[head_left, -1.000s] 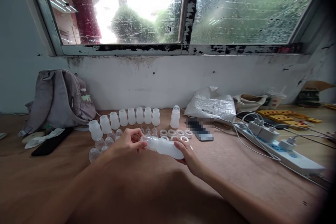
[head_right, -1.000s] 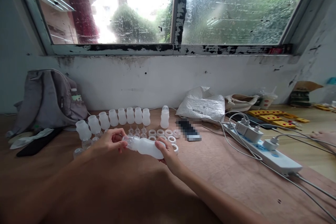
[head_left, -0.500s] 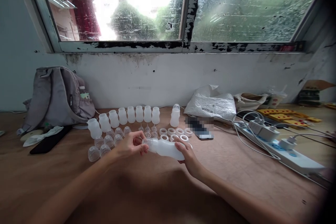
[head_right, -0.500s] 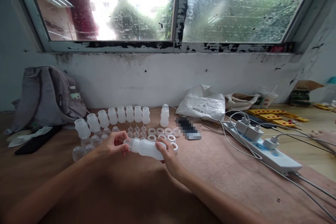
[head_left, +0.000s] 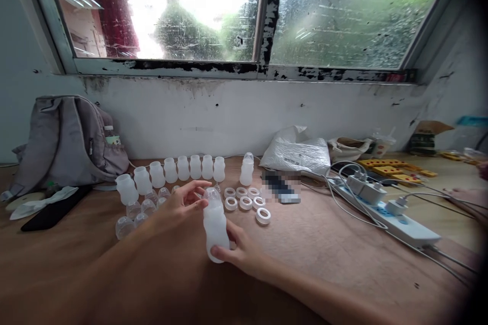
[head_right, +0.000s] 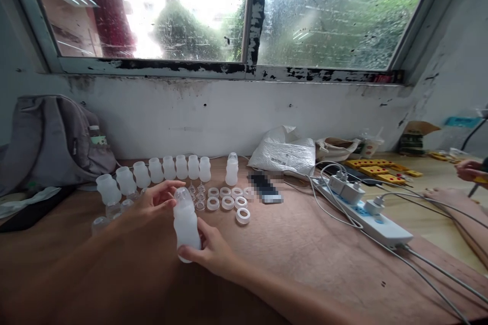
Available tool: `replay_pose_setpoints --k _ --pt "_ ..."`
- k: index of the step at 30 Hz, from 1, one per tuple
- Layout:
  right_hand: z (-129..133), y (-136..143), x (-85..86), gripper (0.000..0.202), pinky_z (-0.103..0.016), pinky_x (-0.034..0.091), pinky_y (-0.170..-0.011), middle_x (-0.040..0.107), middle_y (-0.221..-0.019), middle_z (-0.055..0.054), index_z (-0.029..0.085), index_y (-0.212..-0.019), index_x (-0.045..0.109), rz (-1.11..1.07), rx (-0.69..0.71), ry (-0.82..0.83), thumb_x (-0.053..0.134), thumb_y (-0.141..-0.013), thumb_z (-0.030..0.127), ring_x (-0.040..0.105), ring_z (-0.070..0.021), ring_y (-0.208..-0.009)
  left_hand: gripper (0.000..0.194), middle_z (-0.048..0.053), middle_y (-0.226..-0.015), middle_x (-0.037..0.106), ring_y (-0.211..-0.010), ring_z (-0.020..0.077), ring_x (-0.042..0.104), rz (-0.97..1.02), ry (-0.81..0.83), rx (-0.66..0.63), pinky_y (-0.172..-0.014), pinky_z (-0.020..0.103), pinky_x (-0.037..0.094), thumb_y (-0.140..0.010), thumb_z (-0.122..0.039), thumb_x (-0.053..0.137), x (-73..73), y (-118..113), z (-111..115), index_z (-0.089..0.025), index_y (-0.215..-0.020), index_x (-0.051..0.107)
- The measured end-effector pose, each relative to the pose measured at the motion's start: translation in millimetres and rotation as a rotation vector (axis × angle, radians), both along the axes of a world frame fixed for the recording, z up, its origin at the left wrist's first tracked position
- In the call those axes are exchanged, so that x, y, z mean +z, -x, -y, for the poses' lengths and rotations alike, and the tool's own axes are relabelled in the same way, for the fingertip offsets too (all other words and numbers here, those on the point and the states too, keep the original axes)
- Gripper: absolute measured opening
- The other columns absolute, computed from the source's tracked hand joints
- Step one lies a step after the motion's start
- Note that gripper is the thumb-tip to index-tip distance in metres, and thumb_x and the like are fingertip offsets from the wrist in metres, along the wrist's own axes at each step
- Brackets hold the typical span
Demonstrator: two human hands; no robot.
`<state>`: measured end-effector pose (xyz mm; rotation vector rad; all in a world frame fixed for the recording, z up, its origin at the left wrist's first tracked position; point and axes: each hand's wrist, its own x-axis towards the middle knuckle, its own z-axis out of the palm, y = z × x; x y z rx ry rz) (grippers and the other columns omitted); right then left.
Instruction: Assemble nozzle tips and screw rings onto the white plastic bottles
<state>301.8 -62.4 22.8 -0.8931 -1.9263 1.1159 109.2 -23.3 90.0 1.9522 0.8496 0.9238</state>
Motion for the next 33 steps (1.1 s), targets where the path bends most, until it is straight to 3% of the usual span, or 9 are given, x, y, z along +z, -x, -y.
replay_pose_setpoints --k 4,10,15,18,20,23,27,30,33 --pt "-19 -7 -8.7 0.042 -0.028 0.041 -0.067 0.053 -0.095 -0.004 0.02 -0.099 0.056 0.183 -0.121 -0.139 0.066 -0.063 0.039 0.048 -0.0181 -0.081 0.037 0.006 -0.094 0.059 -0.085 0.0178 0.056 -0.032 -0.02 -0.006 -0.072 0.028 0.046 -0.079 -0.041 0.049 -16.9 -9 3 -0.019 -0.109 0.049" --pt "-33 -15 -19.3 0.053 -0.037 0.038 -0.084 0.054 -0.104 -0.005 0.022 -0.11 0.05 0.283 -0.119 -0.287 0.066 -0.063 0.042 0.047 -0.0237 -0.097 0.041 0.006 -0.103 0.058 -0.091 0.0189 0.054 -0.12 -0.082 0.003 -0.074 0.029 0.044 -0.074 -0.04 0.056 -40.1 -12 5 -0.02 -0.11 0.048" --pt "-28 -20 2.4 0.066 -0.036 0.041 -0.079 0.052 -0.106 -0.009 0.02 -0.117 0.041 0.356 -0.18 -0.424 0.065 -0.062 0.047 0.049 -0.0238 -0.093 0.045 0.006 -0.107 0.056 -0.097 0.0196 0.051 -0.171 -0.161 0.021 -0.077 0.03 0.044 -0.075 -0.04 0.056 -47.4 -3 5 -0.022 -0.114 0.043" --pt "-28 -19 31.3 0.053 -0.033 0.041 -0.075 0.054 -0.099 -0.009 0.019 -0.11 0.044 0.352 -0.299 -0.541 0.06 -0.069 0.047 0.051 -0.021 -0.088 0.043 0.006 -0.109 0.054 -0.097 0.0195 0.052 -0.245 -0.243 0.067 -0.079 0.03 0.043 -0.077 -0.041 0.052 -39.2 6 2 -0.023 -0.115 0.042" --pt "-30 -14 51.1 0.043 -0.032 0.04 -0.074 0.057 -0.09 -0.007 0.018 -0.1 0.05 0.397 -0.332 -0.605 0.058 -0.07 0.048 0.051 -0.0201 -0.085 0.038 0.004 -0.109 0.054 -0.094 0.0187 0.053 -0.348 -0.304 0.099 -0.08 0.03 0.042 -0.079 -0.041 0.048 -26.0 13 -3 -0.023 -0.112 0.045" --pt "-37 -5 74.2 0.032 -0.029 0.039 -0.066 0.06 -0.077 -0.004 0.019 -0.086 0.056 0.525 -0.284 -0.603 0.055 -0.073 0.048 0.052 -0.0181 -0.075 0.029 0.002 -0.098 0.058 -0.084 0.0187 0.055 -0.558 -0.342 0.177 -0.073 0.029 0.042 -0.08 -0.043 0.043 1.6 24 -16 -0.023 -0.098 0.054" --pt "-50 -1 93.8 0.029 -0.025 0.036 -0.058 0.061 -0.071 -0.003 0.02 -0.081 0.062 0.632 -0.193 -0.529 0.054 -0.073 0.047 0.054 -0.0165 -0.069 0.032 0.002 -0.083 0.06 -0.071 0.0179 0.055 -0.739 -0.209 0.318 -0.059 0.026 0.039 -0.078 -0.047 0.042 31.5 38 -34 -0.022 -0.089 0.056" --pt "-65 -7 108.8 0.031 -0.025 0.037 -0.059 0.063 -0.075 -0.004 0.02 -0.082 0.064 0.638 -0.252 -0.52 0.053 -0.073 0.048 0.055 -0.0167 -0.07 0.034 0.004 -0.081 0.059 -0.07 0.0193 0.054 -0.854 -0.117 0.401 -0.057 0.026 0.038 -0.075 -0.05 0.044 34.0 48 -42 -0.02 -0.086 0.056" --pt "-87 -17 124.4 0.028 -0.024 0.037 -0.059 0.064 -0.079 -0.004 0.019 -0.084 0.064 0.66 -0.376 -0.505 0.054 -0.074 0.043 0.055 -0.0158 -0.071 0.038 0.006 -0.086 0.058 -0.074 0.0205 0.053 -0.911 -0.041 0.425 -0.058 0.027 0.037 -0.073 -0.051 0.045 22.8 58 -46 -0.019 -0.089 0.055"
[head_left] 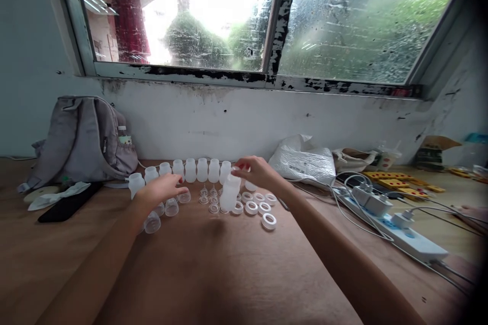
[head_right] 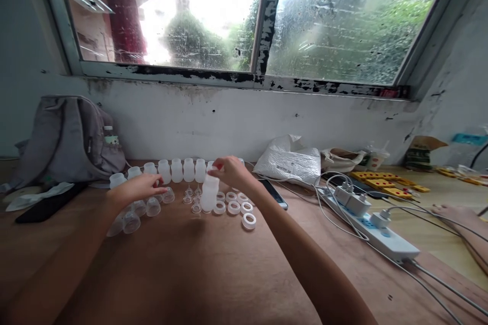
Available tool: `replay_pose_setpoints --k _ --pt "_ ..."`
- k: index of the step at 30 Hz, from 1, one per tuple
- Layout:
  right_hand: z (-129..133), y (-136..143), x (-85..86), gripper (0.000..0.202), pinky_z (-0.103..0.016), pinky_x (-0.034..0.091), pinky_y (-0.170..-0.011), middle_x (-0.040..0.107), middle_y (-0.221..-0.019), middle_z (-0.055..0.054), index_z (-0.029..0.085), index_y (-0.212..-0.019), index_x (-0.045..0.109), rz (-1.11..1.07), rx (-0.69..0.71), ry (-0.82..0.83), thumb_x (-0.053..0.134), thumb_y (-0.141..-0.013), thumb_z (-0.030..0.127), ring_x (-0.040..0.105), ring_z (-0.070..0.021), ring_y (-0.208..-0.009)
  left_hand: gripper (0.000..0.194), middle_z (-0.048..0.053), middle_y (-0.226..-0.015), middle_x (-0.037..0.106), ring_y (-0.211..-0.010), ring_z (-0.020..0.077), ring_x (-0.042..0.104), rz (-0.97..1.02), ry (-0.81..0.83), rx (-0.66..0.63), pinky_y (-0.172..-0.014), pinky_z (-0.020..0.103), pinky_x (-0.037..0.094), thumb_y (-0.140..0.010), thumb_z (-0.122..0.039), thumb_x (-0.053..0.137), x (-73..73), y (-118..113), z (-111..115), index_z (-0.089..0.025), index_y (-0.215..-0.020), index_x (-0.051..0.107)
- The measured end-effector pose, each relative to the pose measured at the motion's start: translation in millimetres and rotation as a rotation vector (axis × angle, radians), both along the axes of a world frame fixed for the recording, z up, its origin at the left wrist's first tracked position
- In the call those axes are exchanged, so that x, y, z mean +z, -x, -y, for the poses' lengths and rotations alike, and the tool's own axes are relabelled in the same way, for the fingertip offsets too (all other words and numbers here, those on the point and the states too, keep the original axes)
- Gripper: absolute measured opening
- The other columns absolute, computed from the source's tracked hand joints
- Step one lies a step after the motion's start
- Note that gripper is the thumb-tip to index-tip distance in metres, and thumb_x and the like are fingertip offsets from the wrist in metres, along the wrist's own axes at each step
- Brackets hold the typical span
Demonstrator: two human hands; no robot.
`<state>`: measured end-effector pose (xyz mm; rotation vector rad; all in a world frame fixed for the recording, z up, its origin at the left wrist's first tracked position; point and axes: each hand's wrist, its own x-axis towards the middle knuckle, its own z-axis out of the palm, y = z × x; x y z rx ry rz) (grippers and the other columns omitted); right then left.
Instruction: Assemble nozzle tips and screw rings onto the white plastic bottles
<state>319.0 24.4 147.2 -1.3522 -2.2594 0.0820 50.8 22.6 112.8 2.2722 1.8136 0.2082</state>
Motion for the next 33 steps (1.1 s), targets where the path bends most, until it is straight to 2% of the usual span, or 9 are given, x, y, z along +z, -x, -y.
replay_pose_setpoints --k 3,5,8,11,14,23,29,33 --pt "-28 -9 8.1 0.024 -0.023 0.037 -0.062 0.064 -0.081 -0.004 0.018 -0.085 0.065 0.03 -0.118 -0.009 0.054 -0.075 0.038 0.055 -0.016 -0.075 0.043 0.007 -0.092 0.057 -0.076 0.0198 0.052 0.004 0.06 0.017 -0.062 0.027 0.038 -0.072 -0.05 0.047 -8.2 9 -1 -0.016 -0.097 0.053" --pt "-47 -13 6.6 0.026 -0.025 0.036 -0.065 0.064 -0.086 -0.004 0.019 -0.089 0.064 0.088 -0.203 -0.022 0.051 -0.077 0.038 0.054 -0.0171 -0.079 0.045 0.007 -0.093 0.057 -0.077 0.0194 0.052 0.025 0.092 0.022 -0.063 0.027 0.038 -0.072 -0.05 0.048 -6.3 13 1 -0.016 -0.1 0.052" --pt "-73 -16 -4.1 0.028 -0.03 0.032 -0.073 0.064 -0.09 -0.004 0.021 -0.093 0.062 0.186 -0.32 -0.036 0.047 -0.078 0.039 0.05 -0.0212 -0.09 0.048 0.007 -0.096 0.057 -0.08 0.0202 0.053 0.066 0.128 0.037 -0.062 0.026 0.039 -0.071 -0.053 0.047 3.5 15 6 -0.018 -0.104 0.05" --pt "-92 -17 -18.4 0.027 -0.036 0.028 -0.078 0.063 -0.09 -0.006 0.021 -0.095 0.062 0.225 -0.35 -0.035 0.048 -0.078 0.037 0.045 -0.0247 -0.097 0.05 0.007 -0.097 0.057 -0.081 0.02 0.053 0.065 0.127 0.029 -0.063 0.027 0.039 -0.072 -0.054 0.044 10.3 15 12 -0.019 -0.108 0.048" --pt "-105 -18 -30.0 0.026 -0.039 0.027 -0.077 0.063 -0.088 -0.008 0.02 -0.094 0.062 0.262 -0.363 -0.017 0.049 -0.078 0.035 0.044 -0.0257 -0.097 0.049 0.007 -0.098 0.057 -0.08 0.0195 0.053 0.064 0.119 0.006 -0.066 0.029 0.039 -0.073 -0.053 0.044 9.1 15 13 -0.019 -0.108 0.048" --pt "-124 -28 -38.6 0.028 -0.041 0.026 -0.077 0.061 -0.092 -0.011 0.019 -0.091 0.063 0.304 -0.425 0.007 0.046 -0.079 0.038 0.042 -0.0265 -0.098 0.05 0.008 -0.097 0.056 -0.078 0.0219 0.055 0.12 0.112 -0.009 -0.063 0.029 0.039 -0.068 -0.057 0.046 -8.3 18 2 -0.023 -0.105 0.052" --pt "-127 -33 -39.6 0.035 -0.04 0.027 -0.078 0.061 -0.096 -0.009 0.02 -0.104 0.056 0.274 -0.448 0.01 0.042 -0.08 0.042 0.042 -0.0259 -0.1 0.049 0.009 -0.1 0.053 -0.085 0.0227 0.052 0.086 0.131 -0.043 -0.067 0.03 0.038 -0.071 -0.054 0.044 -9.4 9 3 -0.021 -0.107 0.05" --pt "-127 -35 -39.8 0.032 -0.04 0.028 -0.077 0.062 -0.094 -0.008 0.022 -0.101 0.057 0.258 -0.439 0.015 0.044 -0.08 0.041 0.043 -0.0254 -0.099 0.046 0.007 -0.096 0.055 -0.083 0.0215 0.052 0.096 0.098 -0.071 -0.064 0.027 0.037 -0.072 -0.053 0.044 -8.4 2 7 -0.021 -0.104 0.052"
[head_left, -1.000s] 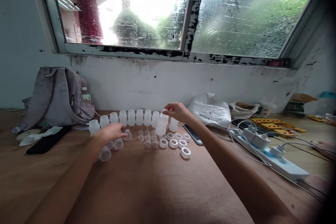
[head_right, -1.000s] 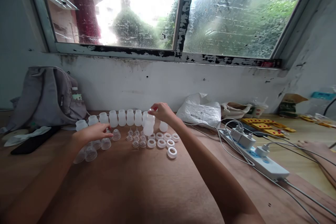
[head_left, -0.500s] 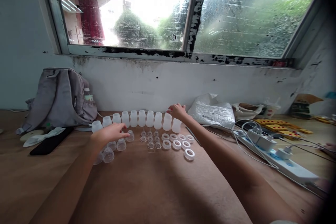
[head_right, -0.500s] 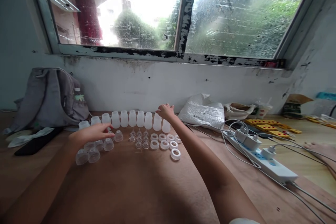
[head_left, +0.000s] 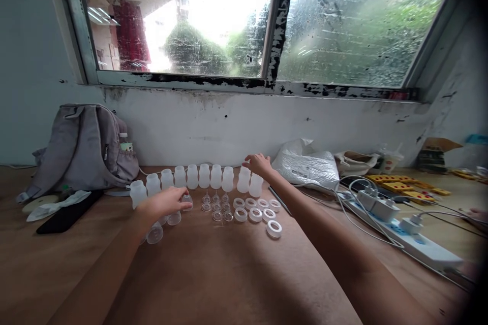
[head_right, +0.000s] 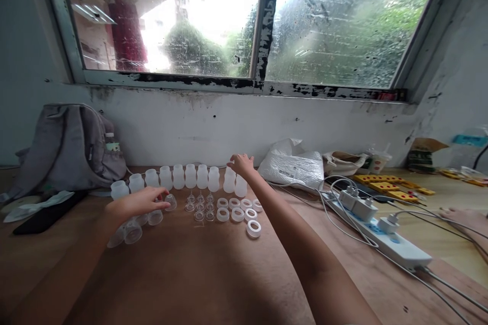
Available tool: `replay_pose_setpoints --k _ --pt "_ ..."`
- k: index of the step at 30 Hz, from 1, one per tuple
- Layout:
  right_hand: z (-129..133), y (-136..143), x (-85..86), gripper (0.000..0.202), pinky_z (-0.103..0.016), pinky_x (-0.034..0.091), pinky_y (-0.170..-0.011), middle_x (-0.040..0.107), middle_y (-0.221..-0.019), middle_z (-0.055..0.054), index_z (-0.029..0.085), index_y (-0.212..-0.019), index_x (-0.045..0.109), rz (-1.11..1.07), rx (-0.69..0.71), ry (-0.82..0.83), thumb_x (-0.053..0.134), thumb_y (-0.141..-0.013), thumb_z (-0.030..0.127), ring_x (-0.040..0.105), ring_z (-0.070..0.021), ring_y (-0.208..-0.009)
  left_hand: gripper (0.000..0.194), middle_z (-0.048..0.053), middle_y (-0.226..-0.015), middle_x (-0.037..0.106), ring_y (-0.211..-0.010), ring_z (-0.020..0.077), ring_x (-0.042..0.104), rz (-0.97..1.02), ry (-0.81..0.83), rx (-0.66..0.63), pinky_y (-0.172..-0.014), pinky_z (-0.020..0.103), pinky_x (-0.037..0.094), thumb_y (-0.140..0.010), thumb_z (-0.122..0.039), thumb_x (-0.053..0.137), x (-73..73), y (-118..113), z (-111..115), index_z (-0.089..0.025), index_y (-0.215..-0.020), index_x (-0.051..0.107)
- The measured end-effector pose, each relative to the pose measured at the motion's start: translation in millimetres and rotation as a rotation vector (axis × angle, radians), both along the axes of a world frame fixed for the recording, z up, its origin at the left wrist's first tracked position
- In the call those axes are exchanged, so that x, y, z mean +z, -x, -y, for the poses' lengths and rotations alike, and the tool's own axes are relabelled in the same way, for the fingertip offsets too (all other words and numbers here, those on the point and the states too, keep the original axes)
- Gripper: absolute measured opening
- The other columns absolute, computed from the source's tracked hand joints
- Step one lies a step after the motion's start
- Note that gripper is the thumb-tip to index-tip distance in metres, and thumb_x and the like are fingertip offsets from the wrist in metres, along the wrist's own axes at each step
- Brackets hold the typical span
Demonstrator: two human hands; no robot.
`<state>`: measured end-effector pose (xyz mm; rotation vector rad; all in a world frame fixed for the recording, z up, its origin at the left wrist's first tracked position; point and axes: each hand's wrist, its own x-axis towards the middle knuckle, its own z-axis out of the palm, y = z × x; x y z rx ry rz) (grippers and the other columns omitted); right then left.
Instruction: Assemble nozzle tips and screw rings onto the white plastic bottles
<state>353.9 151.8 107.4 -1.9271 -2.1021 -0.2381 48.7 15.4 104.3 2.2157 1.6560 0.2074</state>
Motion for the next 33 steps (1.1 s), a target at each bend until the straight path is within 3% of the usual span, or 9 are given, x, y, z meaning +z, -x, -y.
replay_pose_setpoints --k 9,12,16,19,22,26,29,33 --pt "-1 -1 0.2 0.032 -0.038 0.03 -0.076 0.063 -0.089 -0.007 0.021 -0.1 0.056 -0.025 0.017 0.007 0.044 -0.08 0.041 0.047 -0.0248 -0.095 0.034 0.005 -0.085 0.059 -0.072 0.0186 0.053 0.111 -0.1 -0.028 -0.058 0.024 0.037 -0.071 -0.046 0.052 -4.5 -5 0 -0.02 -0.093 0.058" --pt "4 1 5.3 0.031 -0.038 0.03 -0.075 0.063 -0.088 -0.008 0.019 -0.099 0.056 -0.032 0.024 -0.025 0.044 -0.079 0.04 0.048 -0.0258 -0.093 0.028 0.004 -0.082 0.06 -0.071 0.019 0.054 0.126 -0.189 -0.133 -0.059 0.025 0.039 -0.076 -0.041 0.048 -17.1 -18 -6 -0.02 -0.09 0.059" --pt "30 12 5.8 0.03 -0.037 0.028 -0.08 0.057 -0.104 -0.011 0.017 -0.104 0.052 -0.033 0.084 -0.16 0.033 -0.086 0.032 0.043 -0.0257 -0.101 0.021 0.005 -0.088 0.059 -0.079 0.0192 0.055 0.104 -0.372 -0.239 -0.069 0.028 0.041 -0.081 -0.034 0.043 -47.6 -48 -7 -0.019 -0.087 0.058" --pt "65 23 -17.1 0.024 -0.03 0.03 -0.079 0.059 -0.098 -0.007 0.019 -0.094 0.055 -0.009 0.211 -0.183 0.033 -0.086 0.025 0.047 -0.0198 -0.093 0.023 0.007 -0.09 0.056 -0.08 0.02 0.055 -0.028 -0.416 -0.328 -0.07 0.029 0.042 -0.083 -0.03 0.039 -72.3 -66 -4 -0.017 -0.078 0.057" --pt "102 28 -58.9 0.022 -0.032 0.032 -0.075 0.059 -0.084 -0.008 0.018 -0.081 0.058 0.073 0.398 -0.18 0.037 -0.085 0.024 0.049 -0.0208 -0.083 0.02 0.008 -0.095 0.053 -0.087 0.0221 0.052 -0.065 -0.466 -0.319 -0.073 0.032 0.042 -0.082 -0.034 0.042 -89.4 -75 0 -0.018 -0.085 0.054" --pt "130 25 -105.6 0.019 -0.035 0.033 -0.075 0.056 -0.086 -0.009 0.018 -0.083 0.057 0.067 0.408 -0.198 0.04 -0.083 0.027 0.047 -0.0229 -0.085 0.025 0.008 -0.102 0.05 -0.098 0.0239 0.047 -0.029 -0.497 -0.275 -0.081 0.036 0.038 -0.083 -0.038 0.04 -100.9 -76 5 -0.019 -0.097 0.049" --pt "135 23 -117.6 0.018 -0.035 0.034 -0.075 0.053 -0.088 -0.01 0.019 -0.083 0.057 0.018 0.379 -0.209 0.042 -0.083 0.028 0.046 -0.0228 -0.086 0.025 0.007 -0.106 0.05 -0.102 0.0227 0.045 0.019 -0.489 -0.309 -0.084 0.036 0.037 -0.085 -0.036 0.037 -104.9 -74 6 -0.02 -0.102 0.047" --pt "135 22 -117.6 0.017 -0.034 0.038 -0.073 0.05 -0.089 -0.009 0.019 -0.086 0.057 -0.081 0.423 -0.282 0.042 -0.083 0.026 0.047 -0.0207 -0.081 0.025 0.007 -0.113 0.049 -0.106 0.0221 0.043 0.042 -0.534 -0.352 -0.088 0.037 0.034 -0.085 -0.031 0.039 -105.4 -72 12 -0.021 -0.106 0.046"
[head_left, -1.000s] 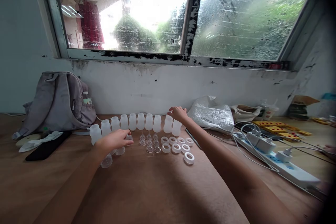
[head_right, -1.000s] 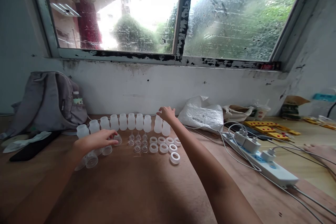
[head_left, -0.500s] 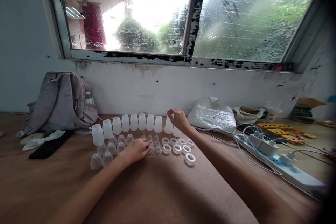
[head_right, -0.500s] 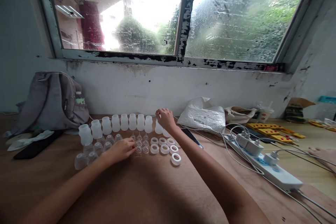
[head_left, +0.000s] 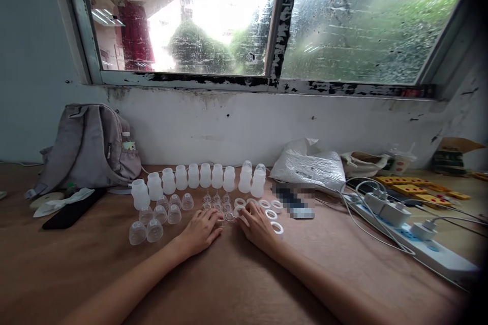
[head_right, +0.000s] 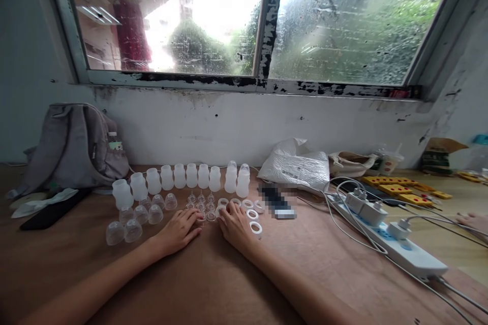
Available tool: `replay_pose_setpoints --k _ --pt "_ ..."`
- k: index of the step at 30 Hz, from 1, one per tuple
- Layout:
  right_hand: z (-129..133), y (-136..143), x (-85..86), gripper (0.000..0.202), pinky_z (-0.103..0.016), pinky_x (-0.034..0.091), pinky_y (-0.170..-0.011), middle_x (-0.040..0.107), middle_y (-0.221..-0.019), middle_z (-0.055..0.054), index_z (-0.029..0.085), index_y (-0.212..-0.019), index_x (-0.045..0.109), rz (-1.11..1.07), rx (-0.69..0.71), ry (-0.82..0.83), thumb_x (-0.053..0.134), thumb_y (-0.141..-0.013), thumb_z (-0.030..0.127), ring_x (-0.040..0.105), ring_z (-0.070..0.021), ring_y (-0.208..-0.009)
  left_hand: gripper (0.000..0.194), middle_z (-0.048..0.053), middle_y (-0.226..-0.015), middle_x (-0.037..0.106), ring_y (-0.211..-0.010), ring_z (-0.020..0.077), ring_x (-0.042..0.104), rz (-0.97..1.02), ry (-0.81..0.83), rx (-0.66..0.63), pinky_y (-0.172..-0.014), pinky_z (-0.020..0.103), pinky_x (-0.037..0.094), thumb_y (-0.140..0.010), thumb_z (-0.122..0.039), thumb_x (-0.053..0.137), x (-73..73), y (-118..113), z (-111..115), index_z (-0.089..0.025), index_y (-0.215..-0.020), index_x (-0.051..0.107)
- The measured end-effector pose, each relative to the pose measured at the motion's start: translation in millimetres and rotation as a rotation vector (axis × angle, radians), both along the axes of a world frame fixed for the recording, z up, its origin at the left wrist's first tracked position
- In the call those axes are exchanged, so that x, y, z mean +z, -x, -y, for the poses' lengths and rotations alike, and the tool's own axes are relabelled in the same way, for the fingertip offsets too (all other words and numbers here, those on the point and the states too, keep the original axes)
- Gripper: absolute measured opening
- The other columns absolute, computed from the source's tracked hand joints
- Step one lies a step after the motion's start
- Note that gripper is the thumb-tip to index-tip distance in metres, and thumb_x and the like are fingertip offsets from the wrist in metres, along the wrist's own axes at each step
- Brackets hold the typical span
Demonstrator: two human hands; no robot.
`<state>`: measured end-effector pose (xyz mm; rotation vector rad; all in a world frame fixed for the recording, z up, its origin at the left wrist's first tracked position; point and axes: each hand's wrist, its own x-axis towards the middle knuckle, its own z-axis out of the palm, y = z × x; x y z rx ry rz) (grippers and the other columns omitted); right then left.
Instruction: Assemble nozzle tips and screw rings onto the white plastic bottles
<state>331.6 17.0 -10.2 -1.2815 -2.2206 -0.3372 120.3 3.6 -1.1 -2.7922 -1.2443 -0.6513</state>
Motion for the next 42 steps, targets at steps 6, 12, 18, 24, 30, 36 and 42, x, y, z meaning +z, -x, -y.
replay_pose_setpoints --k 6,12,18,24,30,36,42 --pt "7 2 0.2 0.016 -0.037 0.041 -0.081 0.048 -0.111 -0.009 0.022 -0.094 0.054 -0.208 0.158 -0.058 0.043 -0.083 0.023 0.05 -0.0218 -0.095 0.027 0.007 -0.115 0.048 -0.104 0.0217 0.044 -0.02 -0.02 -0.081 -0.088 0.037 0.034 -0.084 -0.029 0.041 2.9 5 24 -0.021 -0.109 0.046" --pt "18 11 -4.2 0.027 -0.034 0.044 -0.079 0.056 -0.102 -0.007 0.022 -0.108 0.043 -0.373 0.26 0.051 0.046 -0.082 0.027 0.053 -0.0203 -0.093 0.024 0.006 -0.108 0.052 -0.1 0.0205 0.046 0.01 -0.006 -0.154 -0.087 0.035 0.035 -0.084 -0.029 0.041 0.9 13 42 -0.023 -0.106 0.05" --pt "30 22 -6.1 0.033 -0.032 0.043 -0.077 0.055 -0.1 -0.008 0.02 -0.109 0.039 -0.35 0.327 0.16 0.05 -0.079 0.029 0.053 -0.0194 -0.088 0.016 0.005 -0.089 0.057 -0.084 0.0181 0.05 0.155 -0.014 -0.061 -0.077 0.032 0.04 -0.085 -0.025 0.039 -1.9 17 40 -0.018 -0.086 0.053" --pt "34 29 1.5 0.031 -0.031 0.04 -0.073 0.056 -0.09 -0.004 0.021 -0.097 0.043 -0.207 0.308 0.318 0.058 -0.07 0.027 0.052 -0.0195 -0.083 0.013 0.004 -0.079 0.055 -0.076 0.0174 0.049 0.212 -0.048 0.016 -0.069 0.03 0.04 -0.084 -0.022 0.039 -4.4 17 38 -0.017 -0.081 0.05" --pt "33 30 0.1 0.033 -0.031 0.038 -0.076 0.055 -0.095 -0.006 0.02 -0.101 0.041 -0.181 0.325 0.323 0.055 -0.072 0.027 0.05 -0.0202 -0.088 0.011 0.004 -0.085 0.057 -0.082 0.0175 0.05 0.232 -0.008 -0.012 -0.074 0.031 0.04 -0.082 -0.021 0.041 -2.1 15 37 -0.018 -0.085 0.052" --pt "33 29 0.9 0.032 -0.032 0.038 -0.077 0.055 -0.095 -0.006 0.02 -0.102 0.04 -0.186 0.359 0.322 0.054 -0.074 0.025 0.049 -0.0199 -0.088 0.015 0.003 -0.088 0.057 -0.085 0.0176 0.051 0.343 0.099 -0.022 -0.077 0.029 0.04 -0.078 -0.028 0.05 1.1 0 20 -0.019 -0.088 0.053" --pt "33 26 5.5 0.038 -0.03 0.039 -0.076 0.055 -0.094 -0.005 0.021 -0.107 0.037 -0.3 0.387 0.366 0.055 -0.074 0.027 0.05 -0.0177 -0.085 0.021 0.002 -0.072 0.057 -0.067 0.0138 0.051 0.531 0.337 -0.025 -0.062 0.024 0.041 -0.08 -0.033 0.044 4.4 -12 2 -0.017 -0.073 0.054"
